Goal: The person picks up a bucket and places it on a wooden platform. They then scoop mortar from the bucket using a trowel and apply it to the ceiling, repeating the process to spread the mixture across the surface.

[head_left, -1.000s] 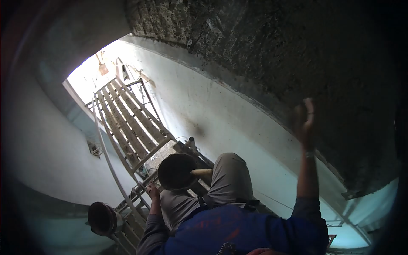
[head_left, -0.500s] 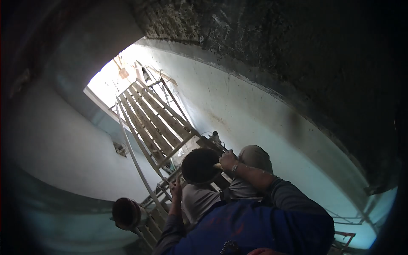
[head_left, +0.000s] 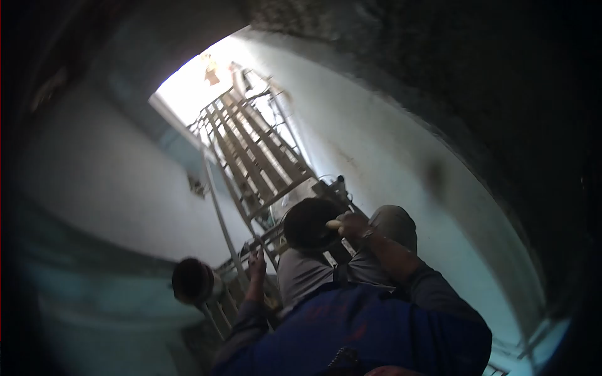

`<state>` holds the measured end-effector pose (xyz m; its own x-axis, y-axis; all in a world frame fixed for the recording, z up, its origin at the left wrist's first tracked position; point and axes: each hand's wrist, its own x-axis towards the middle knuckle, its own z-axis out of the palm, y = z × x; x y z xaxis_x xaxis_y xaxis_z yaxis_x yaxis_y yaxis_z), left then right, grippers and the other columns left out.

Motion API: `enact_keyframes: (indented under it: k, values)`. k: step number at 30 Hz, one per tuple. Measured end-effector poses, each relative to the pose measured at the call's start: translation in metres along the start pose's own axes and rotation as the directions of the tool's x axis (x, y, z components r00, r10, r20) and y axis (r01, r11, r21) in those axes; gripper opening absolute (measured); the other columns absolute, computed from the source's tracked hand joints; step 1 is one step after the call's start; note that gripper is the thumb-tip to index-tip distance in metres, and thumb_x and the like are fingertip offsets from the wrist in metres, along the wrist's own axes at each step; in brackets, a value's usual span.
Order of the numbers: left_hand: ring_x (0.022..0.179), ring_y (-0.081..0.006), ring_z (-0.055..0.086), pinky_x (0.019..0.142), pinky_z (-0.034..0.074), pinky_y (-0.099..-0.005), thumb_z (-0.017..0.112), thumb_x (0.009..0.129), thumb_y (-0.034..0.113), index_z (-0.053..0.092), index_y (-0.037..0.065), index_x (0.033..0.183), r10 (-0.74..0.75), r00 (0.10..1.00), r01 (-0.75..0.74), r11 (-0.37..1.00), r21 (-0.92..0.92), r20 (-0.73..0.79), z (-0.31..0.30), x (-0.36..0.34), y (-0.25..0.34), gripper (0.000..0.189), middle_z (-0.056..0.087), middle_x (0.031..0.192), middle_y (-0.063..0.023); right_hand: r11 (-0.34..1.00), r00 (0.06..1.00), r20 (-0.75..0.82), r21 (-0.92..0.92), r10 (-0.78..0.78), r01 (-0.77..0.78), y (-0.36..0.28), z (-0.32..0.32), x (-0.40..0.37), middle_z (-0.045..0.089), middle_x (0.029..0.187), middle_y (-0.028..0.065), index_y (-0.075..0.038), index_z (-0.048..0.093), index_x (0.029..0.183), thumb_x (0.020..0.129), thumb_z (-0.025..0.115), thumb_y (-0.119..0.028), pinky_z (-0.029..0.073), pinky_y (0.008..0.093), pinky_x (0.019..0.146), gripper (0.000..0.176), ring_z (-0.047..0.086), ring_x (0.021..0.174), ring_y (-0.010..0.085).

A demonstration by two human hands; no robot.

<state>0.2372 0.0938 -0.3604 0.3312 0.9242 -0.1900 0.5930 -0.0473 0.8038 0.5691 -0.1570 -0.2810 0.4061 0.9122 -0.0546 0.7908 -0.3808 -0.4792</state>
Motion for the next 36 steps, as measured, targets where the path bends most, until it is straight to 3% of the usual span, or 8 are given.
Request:
enact_keyframes:
  k: [3,10,14,18,21,24,31,36]
  values:
    - [0.106,-0.0329,0.054,0.088,0.042,-0.0384,0.055,0.085,0.046,0.054,-0.004,0.11,-0.043,0.998,0.041,0.997,-0.058,-0.036,0.006,0.008,-0.027,0.056,0.056,0.11,-0.0243,0.993,0.979,-0.179,-0.071,-0.101,0.089,-0.018,-0.023,-0.009,0.059,0.079,0.0169,-0.013,0.067,0.087,0.07,0.056,-0.015,0.05,0.0432,0.066,0.02,0.06,0.07,0.0332]
    - [0.09,-0.0294,0.061,0.076,0.048,-0.0367,0.059,0.083,0.046,0.054,-0.007,0.107,0.008,0.998,-0.006,1.0,0.03,-0.064,0.008,-0.001,0.021,0.058,0.06,0.101,-0.0215,0.977,0.999,0.016,-0.21,0.029,-0.025,-0.042,0.0,0.004,0.056,0.095,0.016,-0.009,0.06,0.095,0.079,0.057,-0.022,0.049,0.0423,0.076,0.021,0.059,0.093,0.0318]
    - [0.089,-0.0277,0.062,0.075,0.048,-0.0341,0.059,0.082,0.05,0.053,-0.005,0.108,0.124,0.987,-0.12,0.992,0.047,-0.099,0.014,-0.013,0.053,0.061,0.062,0.098,-0.0196,0.997,0.993,0.119,-0.079,0.009,0.0,-0.011,0.0,0.001,0.059,0.099,0.0186,-0.009,0.059,0.102,0.081,0.059,-0.041,0.048,0.0435,0.081,0.039,0.06,0.095,0.0335]
    - [0.088,-0.0271,0.062,0.075,0.048,-0.0338,0.058,0.082,0.052,0.052,-0.004,0.11,0.038,0.999,-0.038,0.997,-0.071,-0.004,0.025,-0.007,0.038,0.063,0.062,0.096,-0.0197,0.967,0.95,0.214,0.072,0.226,-0.246,-0.023,-0.016,0.0,0.061,0.105,0.0221,-0.007,0.062,0.108,0.081,0.056,-0.053,0.047,0.0425,0.082,0.054,0.061,0.095,0.0337]
    - [0.087,-0.0272,0.062,0.075,0.048,-0.034,0.058,0.082,0.052,0.052,-0.006,0.11,0.066,0.996,-0.069,0.996,-0.05,-0.062,0.027,-0.008,0.031,0.065,0.063,0.094,-0.0201,0.961,0.991,0.057,0.243,0.124,-0.134,-0.028,-0.019,0.0,0.064,0.09,0.02,-0.006,0.066,0.092,0.081,0.059,-0.044,0.049,0.0444,0.074,0.04,0.062,0.087,0.0351]
    - [0.087,-0.0278,0.062,0.075,0.048,-0.0344,0.058,0.082,0.052,0.054,-0.006,0.109,0.006,0.999,-0.011,0.992,-0.124,-0.044,0.022,-0.011,0.023,0.064,0.061,0.096,-0.0211,0.995,0.98,-0.199,0.098,-0.003,0.023,-0.047,-0.054,-0.004,0.062,0.077,0.0166,-0.007,0.066,0.082,0.079,0.06,-0.035,0.049,0.0413,0.07,0.029,0.062,0.081,0.0319]
    - [0.063,-0.0148,0.054,0.058,0.046,-0.0295,0.056,0.087,0.045,0.05,-0.002,0.108,-0.003,0.998,0.004,1.0,0.005,-0.07,0.018,0.001,-0.009,0.052,0.06,0.086,-0.0107,0.969,0.981,-0.029,-0.164,-0.192,0.184,-0.04,-0.023,0.021,0.058,0.077,0.0151,-0.008,0.062,0.074,0.078,0.058,-0.024,0.05,0.0435,0.067,0.017,0.061,0.075,0.0322]
    - [0.088,-0.0263,0.061,0.076,0.047,-0.0349,0.056,0.086,0.046,0.056,-0.005,0.104,-0.04,0.996,0.037,0.998,-0.042,-0.076,-0.003,-0.022,0.024,0.053,0.062,0.096,-0.0197,0.994,0.99,-0.128,-0.096,-0.066,0.054,-0.041,-0.021,0.008,0.058,0.085,0.0177,-0.007,0.063,0.083,0.076,0.06,-0.025,0.05,0.0436,0.07,0.019,0.062,0.079,0.0343]
